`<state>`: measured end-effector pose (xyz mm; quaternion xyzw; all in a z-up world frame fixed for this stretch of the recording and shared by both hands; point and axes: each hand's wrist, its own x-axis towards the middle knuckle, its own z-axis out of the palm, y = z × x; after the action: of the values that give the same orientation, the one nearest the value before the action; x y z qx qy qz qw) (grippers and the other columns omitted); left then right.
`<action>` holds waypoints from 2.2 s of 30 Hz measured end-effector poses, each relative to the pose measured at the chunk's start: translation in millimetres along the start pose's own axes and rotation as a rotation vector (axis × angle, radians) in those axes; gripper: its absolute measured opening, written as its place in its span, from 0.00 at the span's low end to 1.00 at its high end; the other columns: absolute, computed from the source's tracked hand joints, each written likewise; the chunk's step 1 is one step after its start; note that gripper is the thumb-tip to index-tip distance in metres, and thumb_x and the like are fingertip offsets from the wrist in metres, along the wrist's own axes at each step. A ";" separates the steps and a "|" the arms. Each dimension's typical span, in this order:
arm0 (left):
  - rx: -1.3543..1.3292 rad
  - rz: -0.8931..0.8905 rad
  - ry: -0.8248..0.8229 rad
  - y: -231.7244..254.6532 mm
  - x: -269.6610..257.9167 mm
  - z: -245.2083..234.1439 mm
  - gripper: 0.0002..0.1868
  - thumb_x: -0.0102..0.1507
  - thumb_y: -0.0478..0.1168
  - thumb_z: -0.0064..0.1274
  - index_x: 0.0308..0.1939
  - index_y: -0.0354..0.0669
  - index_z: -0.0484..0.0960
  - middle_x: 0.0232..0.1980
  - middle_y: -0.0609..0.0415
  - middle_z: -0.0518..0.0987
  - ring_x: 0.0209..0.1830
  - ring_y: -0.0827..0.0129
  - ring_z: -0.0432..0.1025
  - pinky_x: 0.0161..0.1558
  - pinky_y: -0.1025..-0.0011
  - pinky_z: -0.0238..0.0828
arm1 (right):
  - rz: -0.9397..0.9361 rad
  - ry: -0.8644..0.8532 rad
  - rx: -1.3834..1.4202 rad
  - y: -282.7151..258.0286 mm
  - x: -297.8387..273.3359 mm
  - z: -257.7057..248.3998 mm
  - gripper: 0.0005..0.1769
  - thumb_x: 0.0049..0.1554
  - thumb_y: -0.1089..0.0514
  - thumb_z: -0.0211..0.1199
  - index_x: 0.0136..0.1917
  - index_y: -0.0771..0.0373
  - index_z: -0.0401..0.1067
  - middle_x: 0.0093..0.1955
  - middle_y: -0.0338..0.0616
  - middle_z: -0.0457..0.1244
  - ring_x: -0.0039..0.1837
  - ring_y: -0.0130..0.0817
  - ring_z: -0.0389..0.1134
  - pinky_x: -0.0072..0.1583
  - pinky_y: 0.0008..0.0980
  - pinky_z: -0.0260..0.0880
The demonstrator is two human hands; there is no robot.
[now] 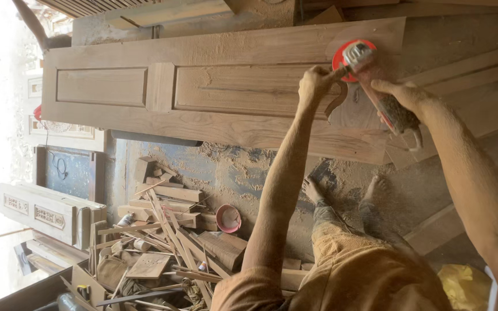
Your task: The person uses a red angle grinder with a sanding disc to smooth the surface of a wooden door. They move the tool across the flat panels and carved edges of the door, generating sawdust.
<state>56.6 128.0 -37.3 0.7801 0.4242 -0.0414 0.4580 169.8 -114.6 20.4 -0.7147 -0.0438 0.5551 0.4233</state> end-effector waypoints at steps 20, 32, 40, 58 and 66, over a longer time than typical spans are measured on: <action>0.120 0.028 -0.024 -91.2 -180.3 -16.2 0.33 0.56 0.68 0.60 0.40 0.38 0.83 0.40 0.46 0.85 0.32 0.67 0.79 0.30 0.63 0.80 | 0.095 -0.145 0.173 140.7 -95.7 110.2 0.45 0.51 0.28 0.62 0.61 0.72 0.70 0.35 0.52 0.66 0.32 0.38 0.69 0.35 0.39 0.74; 0.282 0.122 -0.032 -36.5 -133.2 45.9 0.38 0.60 0.74 0.58 0.22 0.40 0.77 0.22 0.50 0.76 0.15 0.69 0.59 0.20 0.67 0.59 | 0.021 -0.071 0.249 137.1 -74.4 31.0 0.36 0.53 0.34 0.65 0.55 0.70 0.71 0.33 0.54 0.67 0.30 0.41 0.68 0.32 0.41 0.72; 0.103 0.210 -0.007 10.4 -83.6 74.9 0.42 0.48 0.76 0.61 0.39 0.37 0.85 0.31 0.51 0.82 0.30 0.68 0.79 0.29 0.67 0.81 | -0.072 -0.013 0.171 90.8 -81.2 -19.1 0.32 0.58 0.35 0.60 0.60 0.65 0.69 0.33 0.54 0.65 0.29 0.42 0.67 0.33 0.44 0.70; -0.291 0.220 0.489 -145.3 -275.0 -174.0 0.17 0.64 0.48 0.62 0.46 0.39 0.83 0.45 0.49 0.84 0.40 0.70 0.80 0.41 0.72 0.81 | -0.284 -0.241 -0.048 69.0 -103.3 261.0 0.21 0.53 0.49 0.67 0.55 0.63 0.70 0.38 0.48 0.69 0.37 0.37 0.72 0.41 0.40 0.77; -0.439 0.246 0.731 -191.3 -187.0 -282.1 0.18 0.63 0.44 0.62 0.52 0.38 0.81 0.51 0.48 0.82 0.48 0.67 0.80 0.49 0.70 0.83 | -0.355 -0.285 -0.196 -82.1 -42.4 352.2 0.20 0.55 0.51 0.66 0.54 0.68 0.71 0.37 0.48 0.67 0.36 0.36 0.70 0.40 0.39 0.75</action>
<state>-287.7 265.1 80.3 0.6726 0.4609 0.3832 0.4340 -105.3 111.1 97.1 -0.6481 -0.2815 0.5601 0.4325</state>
